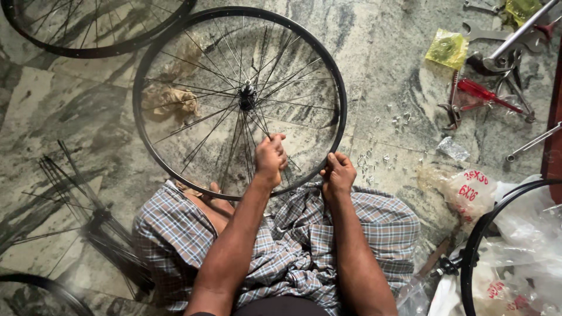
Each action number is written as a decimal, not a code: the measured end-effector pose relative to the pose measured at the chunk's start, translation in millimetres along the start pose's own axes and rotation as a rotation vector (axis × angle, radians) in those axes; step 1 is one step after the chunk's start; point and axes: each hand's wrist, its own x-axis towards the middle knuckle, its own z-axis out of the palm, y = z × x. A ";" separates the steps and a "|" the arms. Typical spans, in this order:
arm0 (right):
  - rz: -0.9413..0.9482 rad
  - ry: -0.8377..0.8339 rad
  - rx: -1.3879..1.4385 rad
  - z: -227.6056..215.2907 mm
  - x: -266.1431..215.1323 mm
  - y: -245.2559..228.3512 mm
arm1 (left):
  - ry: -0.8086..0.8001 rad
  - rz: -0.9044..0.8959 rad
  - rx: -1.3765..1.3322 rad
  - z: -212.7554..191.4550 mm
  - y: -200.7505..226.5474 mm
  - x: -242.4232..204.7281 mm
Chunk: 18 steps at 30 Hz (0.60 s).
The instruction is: The person sits on the floor and laces a bicycle wheel by hand, threading spokes through the rim and tightening them. The person works on one wheel at a time, rotating it to access different sections.
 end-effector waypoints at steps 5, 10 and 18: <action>-0.015 -0.037 0.043 -4.7 -0.5 -0.4 | -0.243 -0.026 -0.442 -13.5 -2.2 -8.6; 0.007 -0.005 -0.012 -1.0 1.2 -0.5 | -0.326 -0.012 -0.611 -0.2 8.5 -14.6; 0.077 -0.010 -0.054 -4.5 1.5 8.8 | -0.034 -0.293 0.419 4.9 4.8 -7.5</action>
